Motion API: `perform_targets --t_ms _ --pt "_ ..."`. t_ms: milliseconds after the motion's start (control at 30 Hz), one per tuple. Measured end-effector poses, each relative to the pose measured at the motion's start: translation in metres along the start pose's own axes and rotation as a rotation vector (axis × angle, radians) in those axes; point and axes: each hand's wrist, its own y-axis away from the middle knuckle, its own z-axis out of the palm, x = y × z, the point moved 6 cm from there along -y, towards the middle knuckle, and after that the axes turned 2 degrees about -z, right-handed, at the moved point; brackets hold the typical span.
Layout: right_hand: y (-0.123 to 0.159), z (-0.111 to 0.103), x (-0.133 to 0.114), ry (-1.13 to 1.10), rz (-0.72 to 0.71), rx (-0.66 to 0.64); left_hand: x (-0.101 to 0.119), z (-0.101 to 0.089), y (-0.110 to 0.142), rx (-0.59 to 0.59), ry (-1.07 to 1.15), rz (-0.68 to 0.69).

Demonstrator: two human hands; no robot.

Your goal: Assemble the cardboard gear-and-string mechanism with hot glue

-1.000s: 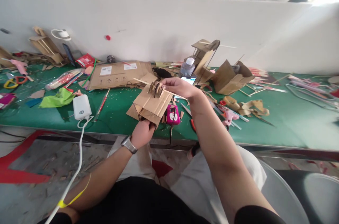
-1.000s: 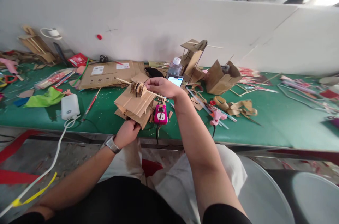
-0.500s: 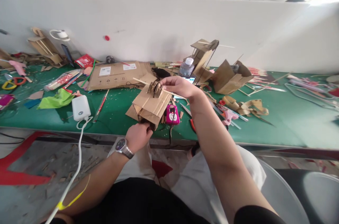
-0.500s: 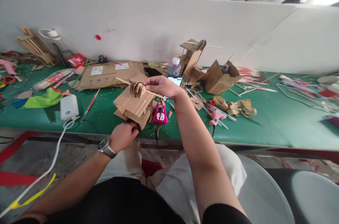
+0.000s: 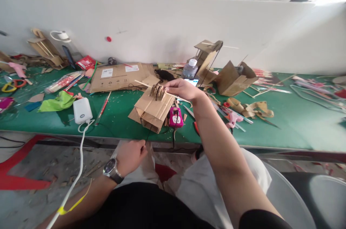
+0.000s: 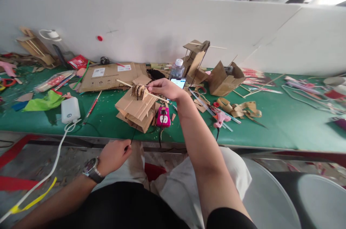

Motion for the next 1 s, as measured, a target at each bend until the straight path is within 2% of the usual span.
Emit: perform_targets --t_ms 167,300,467,767,900,1000 --pt "-0.001 0.000 0.003 -0.017 0.023 0.000 -0.001 0.007 0.003 -0.022 0.016 -0.003" --pt "-0.002 0.000 -0.003 -0.075 -0.057 0.029 -0.003 0.005 0.004 -0.014 0.054 0.029" --pt "0.002 0.006 -0.034 -0.138 -0.194 0.060 -0.001 0.002 0.004 -0.010 0.086 0.035" --pt "0.026 0.030 -0.102 0.019 -0.296 0.122 0.004 0.006 0.001 -0.027 0.139 0.030" --pt "0.030 0.037 -0.115 0.025 -0.326 0.142 0.001 0.010 -0.002 -0.029 0.154 0.023" --pt "0.029 0.038 -0.115 0.058 -0.335 0.151 -0.001 0.014 -0.004 -0.028 0.159 0.023"
